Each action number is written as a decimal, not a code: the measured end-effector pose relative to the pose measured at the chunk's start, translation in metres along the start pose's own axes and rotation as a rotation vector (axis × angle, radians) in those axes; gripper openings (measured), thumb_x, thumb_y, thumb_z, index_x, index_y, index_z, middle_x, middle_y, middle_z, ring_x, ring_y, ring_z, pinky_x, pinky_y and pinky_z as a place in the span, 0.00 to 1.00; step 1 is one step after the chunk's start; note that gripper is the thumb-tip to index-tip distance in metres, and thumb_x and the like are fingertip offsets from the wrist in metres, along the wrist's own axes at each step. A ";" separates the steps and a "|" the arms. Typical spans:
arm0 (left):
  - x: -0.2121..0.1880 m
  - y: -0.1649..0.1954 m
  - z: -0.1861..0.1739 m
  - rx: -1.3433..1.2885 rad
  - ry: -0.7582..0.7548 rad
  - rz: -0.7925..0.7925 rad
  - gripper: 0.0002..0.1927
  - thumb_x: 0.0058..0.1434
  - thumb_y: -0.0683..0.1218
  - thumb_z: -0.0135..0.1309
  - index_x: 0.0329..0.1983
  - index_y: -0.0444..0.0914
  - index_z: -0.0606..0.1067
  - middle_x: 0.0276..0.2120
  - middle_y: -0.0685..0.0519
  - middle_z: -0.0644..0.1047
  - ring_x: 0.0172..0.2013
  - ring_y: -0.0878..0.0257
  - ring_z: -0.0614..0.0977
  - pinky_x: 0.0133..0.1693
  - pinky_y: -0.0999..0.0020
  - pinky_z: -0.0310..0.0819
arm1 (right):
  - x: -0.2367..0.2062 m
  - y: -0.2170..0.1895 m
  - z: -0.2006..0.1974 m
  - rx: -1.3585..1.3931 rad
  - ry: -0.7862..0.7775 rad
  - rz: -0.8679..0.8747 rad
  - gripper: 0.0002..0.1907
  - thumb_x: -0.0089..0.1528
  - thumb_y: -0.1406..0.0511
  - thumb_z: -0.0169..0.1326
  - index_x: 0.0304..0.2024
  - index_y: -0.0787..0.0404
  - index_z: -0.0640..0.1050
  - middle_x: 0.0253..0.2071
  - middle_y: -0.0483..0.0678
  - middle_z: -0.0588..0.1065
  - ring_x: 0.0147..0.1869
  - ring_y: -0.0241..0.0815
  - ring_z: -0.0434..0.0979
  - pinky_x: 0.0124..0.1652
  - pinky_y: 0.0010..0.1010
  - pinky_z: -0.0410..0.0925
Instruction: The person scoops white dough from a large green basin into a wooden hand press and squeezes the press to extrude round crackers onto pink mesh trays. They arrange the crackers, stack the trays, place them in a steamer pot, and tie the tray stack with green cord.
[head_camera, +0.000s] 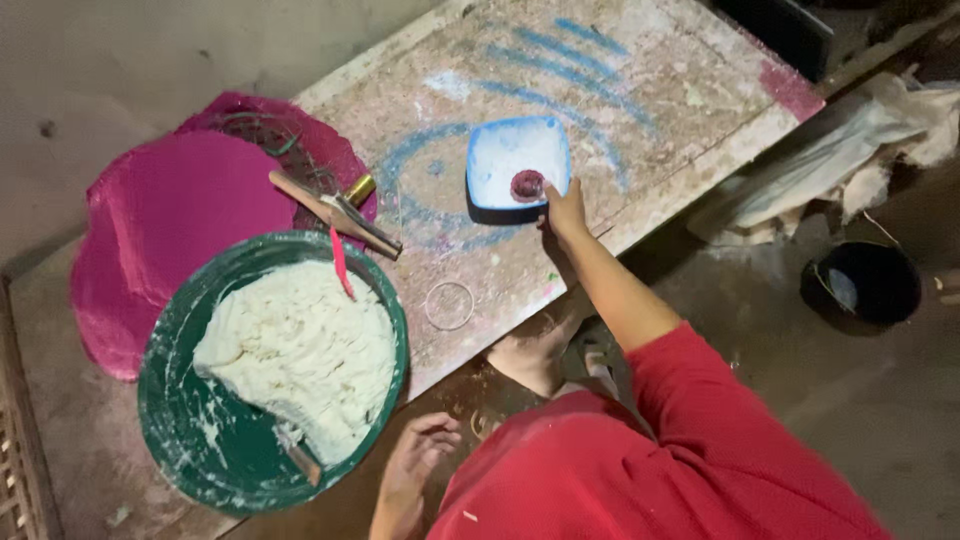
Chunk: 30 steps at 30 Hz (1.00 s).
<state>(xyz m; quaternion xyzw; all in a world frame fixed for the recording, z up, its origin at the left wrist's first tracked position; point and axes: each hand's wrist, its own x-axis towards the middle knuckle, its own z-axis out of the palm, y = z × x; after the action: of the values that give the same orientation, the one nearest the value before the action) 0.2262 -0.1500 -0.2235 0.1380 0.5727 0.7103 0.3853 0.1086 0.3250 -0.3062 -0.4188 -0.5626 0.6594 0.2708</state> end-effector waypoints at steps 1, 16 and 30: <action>-0.007 0.004 -0.006 -0.057 0.016 0.025 0.28 0.64 0.50 0.56 0.62 0.29 0.67 0.53 0.44 0.75 0.51 0.56 0.78 0.55 0.63 0.70 | -0.002 -0.002 0.005 0.018 0.002 0.013 0.24 0.67 0.64 0.51 0.63 0.65 0.64 0.45 0.56 0.73 0.39 0.50 0.76 0.30 0.35 0.73; 0.091 0.050 0.028 -0.138 0.095 0.201 0.29 0.64 0.53 0.58 0.60 0.29 0.69 0.50 0.44 0.76 0.50 0.57 0.76 0.55 0.62 0.69 | 0.064 0.014 -0.046 0.002 -0.423 0.060 0.21 0.67 0.68 0.45 0.63 0.63 0.69 0.49 0.55 0.74 0.44 0.47 0.78 0.34 0.36 0.77; 0.149 0.142 0.005 0.139 0.696 0.491 0.22 0.67 0.45 0.49 0.62 0.31 0.69 0.50 0.47 0.77 0.50 0.61 0.76 0.54 0.65 0.69 | 0.147 -0.108 0.191 -0.264 -1.243 -0.363 0.13 0.70 0.62 0.53 0.54 0.61 0.78 0.43 0.44 0.75 0.46 0.33 0.73 0.45 0.27 0.69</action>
<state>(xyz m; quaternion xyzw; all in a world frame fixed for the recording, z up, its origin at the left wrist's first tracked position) 0.0752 -0.0484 -0.1280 0.0480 0.6653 0.7447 -0.0216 -0.1414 0.3720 -0.2347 0.1114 -0.7520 0.6476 -0.0513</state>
